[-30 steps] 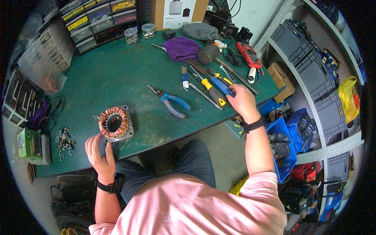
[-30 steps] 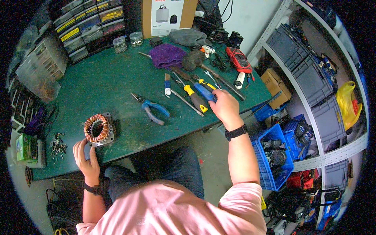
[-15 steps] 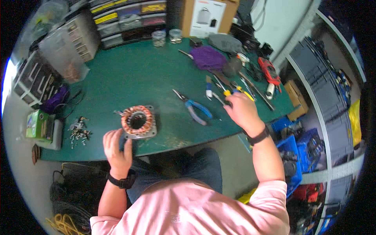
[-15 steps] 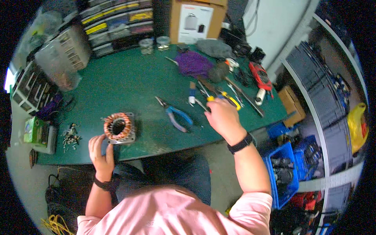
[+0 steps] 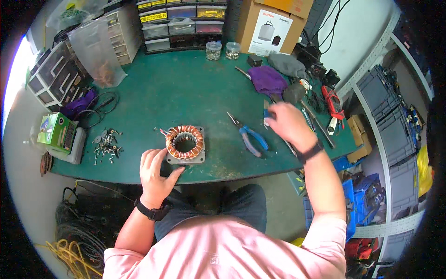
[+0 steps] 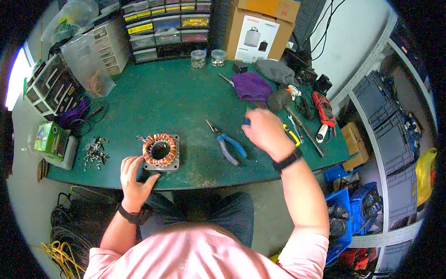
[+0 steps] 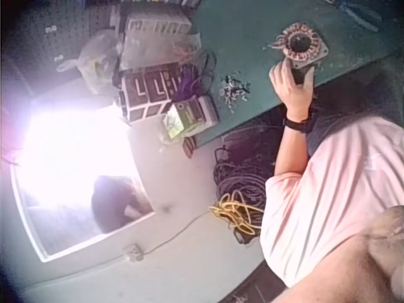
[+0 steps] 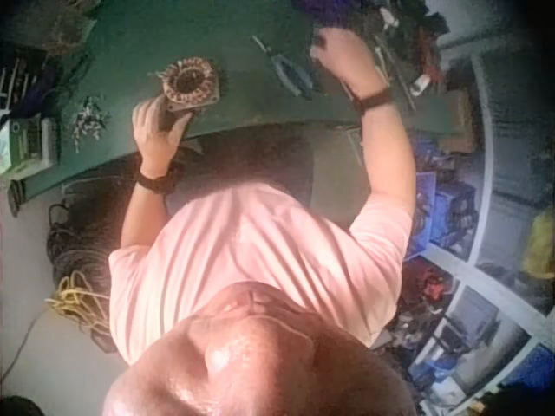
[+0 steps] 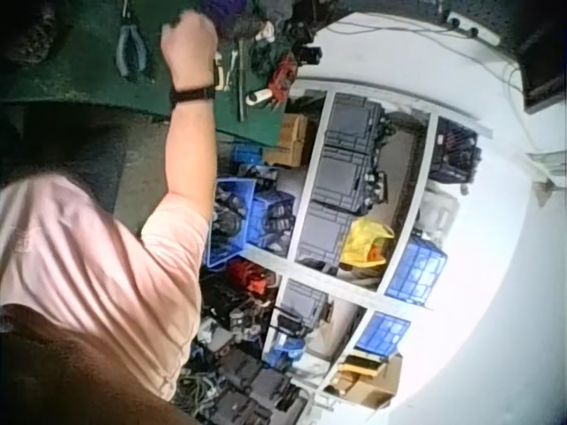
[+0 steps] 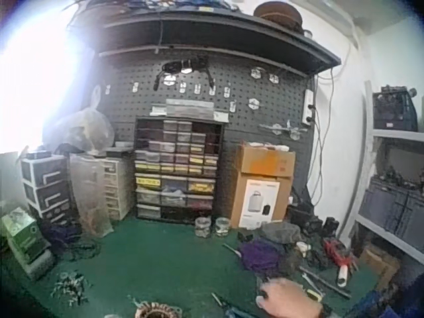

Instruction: The person handles a toroidal electrical component with copper windings on a green workbench. They rotate the component to inspect the windings and wires, then use a screwdriver to adjust a part of the assembly. Finally, they use a hammer to tap a small white cylindrical object placed on the component.

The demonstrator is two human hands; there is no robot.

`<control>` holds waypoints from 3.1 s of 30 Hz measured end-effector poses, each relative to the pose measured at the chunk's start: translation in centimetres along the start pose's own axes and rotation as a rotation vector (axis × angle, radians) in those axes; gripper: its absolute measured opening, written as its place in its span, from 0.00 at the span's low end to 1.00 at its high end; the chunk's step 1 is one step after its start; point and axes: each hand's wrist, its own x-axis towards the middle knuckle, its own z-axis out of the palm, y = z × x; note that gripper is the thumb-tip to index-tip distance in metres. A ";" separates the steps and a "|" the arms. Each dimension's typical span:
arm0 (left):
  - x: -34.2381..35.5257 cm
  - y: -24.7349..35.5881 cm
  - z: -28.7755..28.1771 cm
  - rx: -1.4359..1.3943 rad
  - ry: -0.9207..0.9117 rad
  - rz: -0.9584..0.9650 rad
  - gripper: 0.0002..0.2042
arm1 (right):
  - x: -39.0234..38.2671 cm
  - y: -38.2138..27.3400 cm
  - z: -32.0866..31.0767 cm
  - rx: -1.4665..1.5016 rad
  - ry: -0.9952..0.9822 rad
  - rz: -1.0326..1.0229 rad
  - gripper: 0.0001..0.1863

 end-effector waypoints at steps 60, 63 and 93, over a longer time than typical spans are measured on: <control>1.2 2.0 2.7 0.129 -0.009 -0.253 0.33 | -1.0 -9.4 -5.2 0.736 -0.121 -0.210 0.10; 0.9 2.1 2.1 0.077 0.040 -0.218 0.30 | -0.8 -10.2 -3.5 0.771 -0.085 -0.283 0.11; 2.7 2.0 -0.8 -0.304 0.031 -0.278 0.14 | 2.7 -17.8 1.4 0.565 -0.004 -0.714 0.11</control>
